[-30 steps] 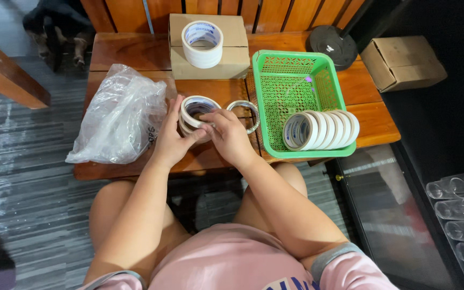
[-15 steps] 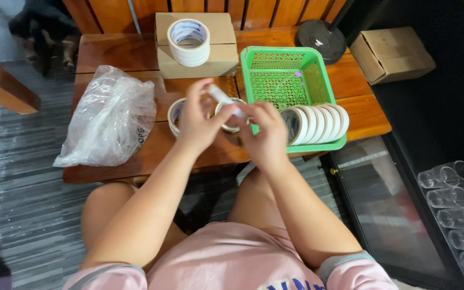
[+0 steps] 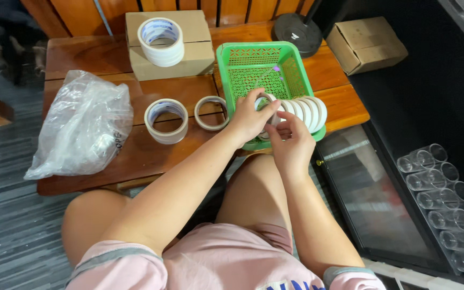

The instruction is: The person removes rolls of white tape from a green basket and places them on a wooden bench. They then separate the rolls into individual pieces and stack them back into the basket.

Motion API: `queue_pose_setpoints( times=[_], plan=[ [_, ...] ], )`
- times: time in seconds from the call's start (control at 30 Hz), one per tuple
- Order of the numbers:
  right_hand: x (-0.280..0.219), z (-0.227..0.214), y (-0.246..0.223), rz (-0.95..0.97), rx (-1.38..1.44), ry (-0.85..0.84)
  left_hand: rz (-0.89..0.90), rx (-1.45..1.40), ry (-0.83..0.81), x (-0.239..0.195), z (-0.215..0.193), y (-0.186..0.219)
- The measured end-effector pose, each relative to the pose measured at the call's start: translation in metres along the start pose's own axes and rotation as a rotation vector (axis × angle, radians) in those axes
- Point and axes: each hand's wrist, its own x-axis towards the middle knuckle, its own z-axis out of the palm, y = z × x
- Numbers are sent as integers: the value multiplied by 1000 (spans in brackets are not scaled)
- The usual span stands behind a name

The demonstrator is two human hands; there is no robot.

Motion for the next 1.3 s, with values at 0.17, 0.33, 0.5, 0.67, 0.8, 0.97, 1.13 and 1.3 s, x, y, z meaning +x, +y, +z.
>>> queue_pose_setpoints(
  times=[0.17, 0.33, 0.5, 0.67, 0.8, 0.97, 1.13, 1.3],
  plan=[
    [1, 4, 23, 5, -17, 1, -156, -32, 13, 7, 18, -5],
    [2, 7, 39, -42, -98, -8, -229, -69, 9, 8, 29, -7],
    [1, 7, 43, -48, -126, -12, -238, -60, 6, 12, 32, -11],
    [7, 3, 49, -78, -132, -16, -267, 2, -19, 12, 30, -6],
    [35, -23, 61, -285, -273, 175, -302, 68, -48, 16, 29, -6],
    [60, -45, 82, -11, -341, 54, -325, 105, -69, 13, 27, 1],
    [58, -50, 56, 236, -100, -105, -303, 37, -34, 6, 25, 9],
    [54, -58, 64, 175, 1, -68, -279, -22, -7, 3, 32, 1]
  ],
)
